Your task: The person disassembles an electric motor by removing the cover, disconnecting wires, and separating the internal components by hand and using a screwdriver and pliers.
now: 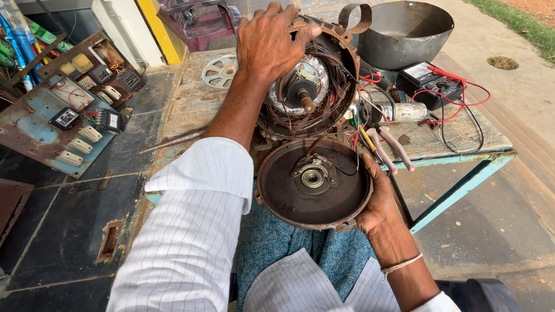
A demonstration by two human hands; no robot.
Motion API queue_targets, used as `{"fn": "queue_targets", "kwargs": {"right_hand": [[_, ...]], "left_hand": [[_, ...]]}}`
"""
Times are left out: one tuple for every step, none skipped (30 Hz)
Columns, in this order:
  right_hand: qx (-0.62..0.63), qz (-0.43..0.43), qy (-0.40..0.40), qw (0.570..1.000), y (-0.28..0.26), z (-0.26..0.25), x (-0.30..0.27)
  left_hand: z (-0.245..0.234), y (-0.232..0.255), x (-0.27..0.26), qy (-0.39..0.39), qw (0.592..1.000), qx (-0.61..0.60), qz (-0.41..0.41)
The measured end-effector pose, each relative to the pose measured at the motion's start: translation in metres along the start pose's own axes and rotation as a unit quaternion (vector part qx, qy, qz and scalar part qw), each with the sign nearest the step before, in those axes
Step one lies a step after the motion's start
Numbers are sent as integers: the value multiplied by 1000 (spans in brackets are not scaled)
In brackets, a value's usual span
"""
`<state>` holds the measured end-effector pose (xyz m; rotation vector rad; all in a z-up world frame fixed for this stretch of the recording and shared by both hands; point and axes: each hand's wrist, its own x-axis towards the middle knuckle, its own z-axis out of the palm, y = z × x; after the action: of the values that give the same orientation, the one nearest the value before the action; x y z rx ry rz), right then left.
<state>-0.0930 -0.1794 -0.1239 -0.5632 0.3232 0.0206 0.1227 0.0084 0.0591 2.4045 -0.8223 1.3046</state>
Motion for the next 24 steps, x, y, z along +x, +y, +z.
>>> {"fn": "queue_targets", "kwargs": {"right_hand": [[1,2,0,1000,1,4,0],[3,17,9,1000,4,4,-2],[6,32,18,999,6,5,-3],[6,35,22,999,6,5,-4],[-6,50,18,999,6,6,-6],[-20,62,11,998,2,8,-6],[-22,62,11,998,1,11,-8],[-23,64,36,997,-1,15,-10],[-24,66,62,996,-3,19,-13],[-25,65,60,996,-5,24,-18],[-34,62,61,996,-7,27,-25],[-42,60,64,995,-7,29,-33],[-42,60,65,995,-3,32,-39],[-59,33,89,994,4,34,-46],[-76,6,113,991,11,35,-50],[-77,6,114,991,17,36,-52],[-104,-29,112,988,23,37,-53],[-131,-63,108,983,26,37,-51],[-130,-64,107,984,26,36,-48],[-135,-65,118,982,23,34,-44],[-139,-66,130,980,20,32,-39],[-141,-65,127,980,15,29,-34],[-161,-60,133,976,9,27,-28],[-180,-54,140,972,4,24,-24]], "left_hand": [[3,-2,1,-1,1000,2,0],[6,-2,-1,19,1000,6,12],[9,-2,-4,39,999,10,24],[10,-2,-6,35,999,9,21],[11,-3,-7,14,1000,-10,12],[10,-3,-5,-1,1000,-28,5],[9,-2,-6,1,1000,-29,3],[8,-1,-6,11,1000,-22,5],[8,-1,-5,21,1000,-16,6],[7,-1,-4,23,1000,-15,7],[7,-1,-4,38,999,-10,17],[8,0,-4,52,998,-6,26],[7,-1,-4,52,998,-7,26],[7,-2,-4,35,999,-8,18],[7,-1,-4,19,1000,-9,11],[6,-1,-4,18,1000,-9,10],[6,-1,-4,7,1000,-10,4],[5,-2,-3,-3,1000,-9,-1],[5,-2,-3,-2,1000,-8,0],[6,-3,-2,9,1000,-7,8],[8,-4,-1,21,1000,-5,17],[9,-5,-1,22,1000,-3,16],[12,-7,0,38,999,-3,26],[14,-9,0,53,998,-4,36]]}}
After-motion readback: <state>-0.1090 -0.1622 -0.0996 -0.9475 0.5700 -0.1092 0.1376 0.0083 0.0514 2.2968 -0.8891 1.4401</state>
